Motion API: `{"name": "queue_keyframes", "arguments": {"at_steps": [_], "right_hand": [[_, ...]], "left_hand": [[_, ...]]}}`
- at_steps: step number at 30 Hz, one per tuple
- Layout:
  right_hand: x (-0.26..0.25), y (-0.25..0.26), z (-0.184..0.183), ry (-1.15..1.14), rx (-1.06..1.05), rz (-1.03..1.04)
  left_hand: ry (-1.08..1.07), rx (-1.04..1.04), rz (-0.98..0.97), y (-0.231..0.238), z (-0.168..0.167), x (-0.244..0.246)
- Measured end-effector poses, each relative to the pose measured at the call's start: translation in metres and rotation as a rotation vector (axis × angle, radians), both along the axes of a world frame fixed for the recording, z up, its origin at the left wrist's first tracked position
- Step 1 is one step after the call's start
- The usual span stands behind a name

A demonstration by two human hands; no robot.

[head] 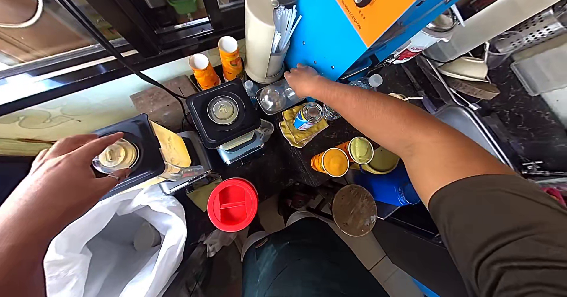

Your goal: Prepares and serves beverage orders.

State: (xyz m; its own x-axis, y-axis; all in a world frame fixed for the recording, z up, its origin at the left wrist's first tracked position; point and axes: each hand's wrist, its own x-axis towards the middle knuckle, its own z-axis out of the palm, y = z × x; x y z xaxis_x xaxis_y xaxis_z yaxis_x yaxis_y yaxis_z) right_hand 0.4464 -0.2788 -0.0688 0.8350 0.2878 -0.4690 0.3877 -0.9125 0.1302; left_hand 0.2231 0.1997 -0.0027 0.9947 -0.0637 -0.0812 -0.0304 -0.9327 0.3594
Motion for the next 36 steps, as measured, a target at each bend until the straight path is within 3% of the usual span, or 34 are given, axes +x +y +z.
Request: {"name": "queue_keyframes", "arguments": {"at_steps": [4,6,8,11,13,16,21,23,26,29,32,36], "right_hand": [[-0.003,0.005,0.011,0.021,0.017,-0.073],[-0.002,0.001,0.009,0.03,0.026,-0.077],[-0.002,-0.005,0.004,0.026,0.057,-0.067],[-0.001,-0.006,0.009,0.021,0.141,-0.084],[-0.006,-0.01,0.021,0.012,0.205,-0.105],[-0.015,-0.026,0.034,0.005,0.386,-0.153],[-0.029,-0.056,0.024,-0.025,0.747,-0.287],[-0.036,-0.059,0.018,-0.072,0.811,-0.28],[-0.068,-0.062,0.039,-0.06,0.843,-0.255],[-0.123,-0.084,0.074,0.046,0.876,-0.305],[-0.187,-0.107,0.085,0.22,0.897,-0.441],[-0.249,-0.104,0.076,0.142,0.653,-0.387]], "left_hand": [[-0.219,-0.016,0.072,-0.03,0.027,-0.033],[-0.37,-0.165,-0.015,-0.077,0.045,-0.063],[-0.412,-0.409,-0.174,-0.138,0.04,-0.088],[-0.165,-0.715,-0.367,-0.224,-0.021,-0.1],[0.098,-0.843,-0.377,-0.268,-0.075,-0.096],[0.381,-0.852,-0.316,-0.33,-0.135,-0.079],[0.399,-0.793,-0.325,-0.412,-0.181,-0.049],[0.355,-0.763,-0.333,-0.428,-0.188,-0.043],[0.277,-0.724,-0.329,-0.436,-0.194,-0.04],[0.235,-0.704,-0.32,-0.434,-0.194,-0.039],[0.183,-0.701,-0.302,-0.428,-0.193,-0.041],[0.188,-0.757,-0.303,-0.421,-0.192,-0.042]]}}
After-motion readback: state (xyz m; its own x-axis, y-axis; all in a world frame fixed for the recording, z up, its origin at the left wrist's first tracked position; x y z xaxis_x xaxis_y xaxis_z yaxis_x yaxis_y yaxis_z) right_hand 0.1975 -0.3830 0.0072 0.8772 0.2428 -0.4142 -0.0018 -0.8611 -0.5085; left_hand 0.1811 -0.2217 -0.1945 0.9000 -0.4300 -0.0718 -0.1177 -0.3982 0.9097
